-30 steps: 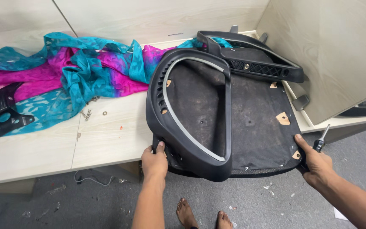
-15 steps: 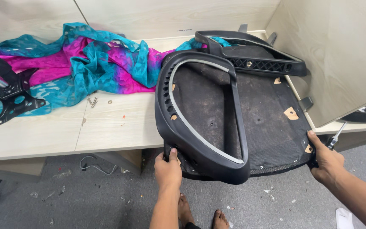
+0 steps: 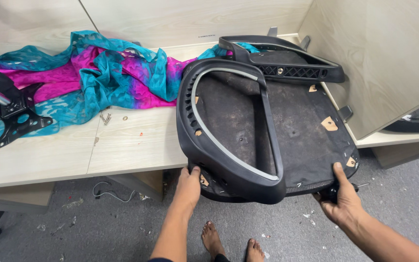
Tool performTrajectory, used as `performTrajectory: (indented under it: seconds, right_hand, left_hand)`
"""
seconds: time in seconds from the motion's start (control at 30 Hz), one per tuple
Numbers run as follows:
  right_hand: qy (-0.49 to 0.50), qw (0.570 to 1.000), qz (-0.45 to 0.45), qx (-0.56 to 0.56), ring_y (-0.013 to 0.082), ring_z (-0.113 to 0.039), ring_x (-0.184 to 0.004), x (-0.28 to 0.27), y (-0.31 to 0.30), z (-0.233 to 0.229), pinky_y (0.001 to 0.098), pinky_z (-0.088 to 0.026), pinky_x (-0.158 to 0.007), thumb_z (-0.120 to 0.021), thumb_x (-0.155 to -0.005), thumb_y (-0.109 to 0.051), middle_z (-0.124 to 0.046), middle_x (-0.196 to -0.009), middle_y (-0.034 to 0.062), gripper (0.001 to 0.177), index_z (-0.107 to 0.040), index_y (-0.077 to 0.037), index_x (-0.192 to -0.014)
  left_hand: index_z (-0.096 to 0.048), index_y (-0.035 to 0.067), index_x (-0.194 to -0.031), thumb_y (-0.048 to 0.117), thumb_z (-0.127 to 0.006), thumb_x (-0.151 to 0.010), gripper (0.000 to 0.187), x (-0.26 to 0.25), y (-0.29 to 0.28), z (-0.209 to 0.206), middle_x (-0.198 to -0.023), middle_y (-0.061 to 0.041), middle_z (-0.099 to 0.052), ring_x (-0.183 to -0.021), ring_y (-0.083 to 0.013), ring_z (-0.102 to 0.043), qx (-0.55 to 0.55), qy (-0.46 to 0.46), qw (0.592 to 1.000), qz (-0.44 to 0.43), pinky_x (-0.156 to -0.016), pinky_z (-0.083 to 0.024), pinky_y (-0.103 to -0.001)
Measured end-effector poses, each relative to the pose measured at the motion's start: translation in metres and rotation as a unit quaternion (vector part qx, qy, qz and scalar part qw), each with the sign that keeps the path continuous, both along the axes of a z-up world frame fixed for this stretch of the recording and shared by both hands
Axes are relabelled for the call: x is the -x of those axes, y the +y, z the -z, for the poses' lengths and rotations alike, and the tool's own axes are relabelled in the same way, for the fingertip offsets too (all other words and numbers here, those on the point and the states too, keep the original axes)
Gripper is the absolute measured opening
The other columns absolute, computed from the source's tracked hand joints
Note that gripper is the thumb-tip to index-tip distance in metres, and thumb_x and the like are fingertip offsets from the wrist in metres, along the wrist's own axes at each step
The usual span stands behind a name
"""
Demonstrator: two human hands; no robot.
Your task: The person uses a screwdriver to remove screws from a chair seat, detaching the plastic frame from the cushion. The person then flips the seat and begins reattaching the frame by inserting and tightening screws.
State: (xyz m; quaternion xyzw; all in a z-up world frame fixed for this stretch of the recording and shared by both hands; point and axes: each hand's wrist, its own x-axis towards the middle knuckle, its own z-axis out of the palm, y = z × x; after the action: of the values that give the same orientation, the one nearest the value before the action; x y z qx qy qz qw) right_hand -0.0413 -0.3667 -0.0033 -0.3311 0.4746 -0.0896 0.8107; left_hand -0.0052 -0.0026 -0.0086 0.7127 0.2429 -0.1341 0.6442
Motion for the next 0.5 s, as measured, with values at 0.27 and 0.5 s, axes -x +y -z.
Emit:
performTrajectory:
  seconds: [0.27, 0.5]
  right_hand:
    - [0.031, 0.997, -0.025, 0.062, 0.031, -0.065, -0.128, -0.012, -0.047, 0.0, 0.0496, -0.05, -0.104, -0.079, -0.086, -0.033, -0.062, -0.14, 0.013, 0.067, -0.05, -0.007, -0.141]
    - [0.171, 0.885, 0.003, 0.433, 0.0136, -0.063, -0.091, -0.031, -0.039, -0.005, 0.0322, -0.05, -0.074, -0.084, -0.091, -0.015, -0.065, -0.103, 0.0073, 0.028, -0.061, -0.005, -0.103]
  left_hand:
    - [-0.048, 0.01, -0.147, 0.028, -0.051, -0.1, 0.05, 0.029, -0.027, -0.004, -0.118, -0.012, -0.072, -0.102, -0.0224, -0.068, 0.073, 0.042, 0.996, -0.006, -0.087, -0.053, -0.036]
    - [-0.062, 0.006, -0.136, 0.019, -0.056, -0.094, 0.044, 0.012, -0.007, -0.009, -0.112, -0.01, -0.076, -0.103, -0.0221, -0.07, -0.066, -0.043, 0.997, -0.003, -0.09, -0.049, -0.034]
